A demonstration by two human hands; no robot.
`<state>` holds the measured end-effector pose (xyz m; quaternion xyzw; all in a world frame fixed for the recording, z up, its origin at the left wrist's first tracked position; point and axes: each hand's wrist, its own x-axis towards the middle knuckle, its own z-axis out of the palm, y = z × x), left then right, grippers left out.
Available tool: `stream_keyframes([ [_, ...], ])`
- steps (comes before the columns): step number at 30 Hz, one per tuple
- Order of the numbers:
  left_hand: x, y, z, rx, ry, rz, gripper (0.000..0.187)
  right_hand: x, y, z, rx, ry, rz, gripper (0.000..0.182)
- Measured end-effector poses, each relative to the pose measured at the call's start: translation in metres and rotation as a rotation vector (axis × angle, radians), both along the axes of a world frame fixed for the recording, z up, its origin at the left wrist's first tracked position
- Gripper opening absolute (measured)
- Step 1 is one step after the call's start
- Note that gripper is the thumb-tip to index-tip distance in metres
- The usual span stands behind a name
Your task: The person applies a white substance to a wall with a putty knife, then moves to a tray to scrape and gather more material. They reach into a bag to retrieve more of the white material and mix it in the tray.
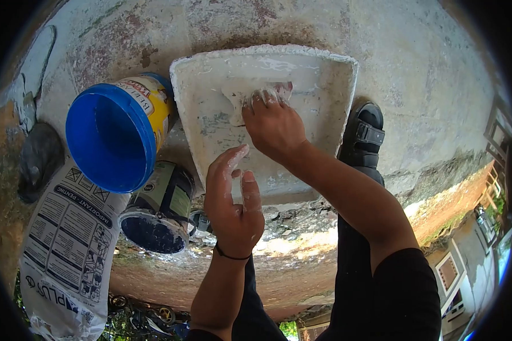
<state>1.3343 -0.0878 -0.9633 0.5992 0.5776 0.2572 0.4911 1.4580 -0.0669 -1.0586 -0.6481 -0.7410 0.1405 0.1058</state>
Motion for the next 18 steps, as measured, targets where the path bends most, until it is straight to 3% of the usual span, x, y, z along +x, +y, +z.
stream_keyframes([
  [5, 0.000, 0.006, 0.008, -0.063, -0.028, 0.006, 0.029, 0.010, -0.018, 0.022, -0.044, 0.045, 0.060, 0.012],
  [8, -0.002, 0.007, 0.009, -0.052, -0.030, -0.011, 0.029, 0.012, -0.023, 0.028, 0.071, 0.029, 0.122, 0.015],
  [10, -0.001, 0.005, 0.009, -0.053, -0.023, -0.008, 0.029, 0.009, -0.026, 0.017, -0.021, 0.016, 0.108, 0.016],
  [13, 0.001, 0.007, 0.010, -0.059, -0.006, -0.015, 0.028, 0.010, -0.014, 0.001, 0.052, -0.012, 0.077, 0.016],
  [16, -0.001, 0.008, 0.006, -0.038, -0.003, -0.022, 0.028, 0.006, 0.002, 0.012, -0.061, -0.008, 0.014, 0.014],
  [18, -0.002, 0.011, 0.005, 0.000, 0.001, -0.022, 0.028, 0.004, 0.016, 0.022, 0.053, -0.017, 0.009, 0.013],
])
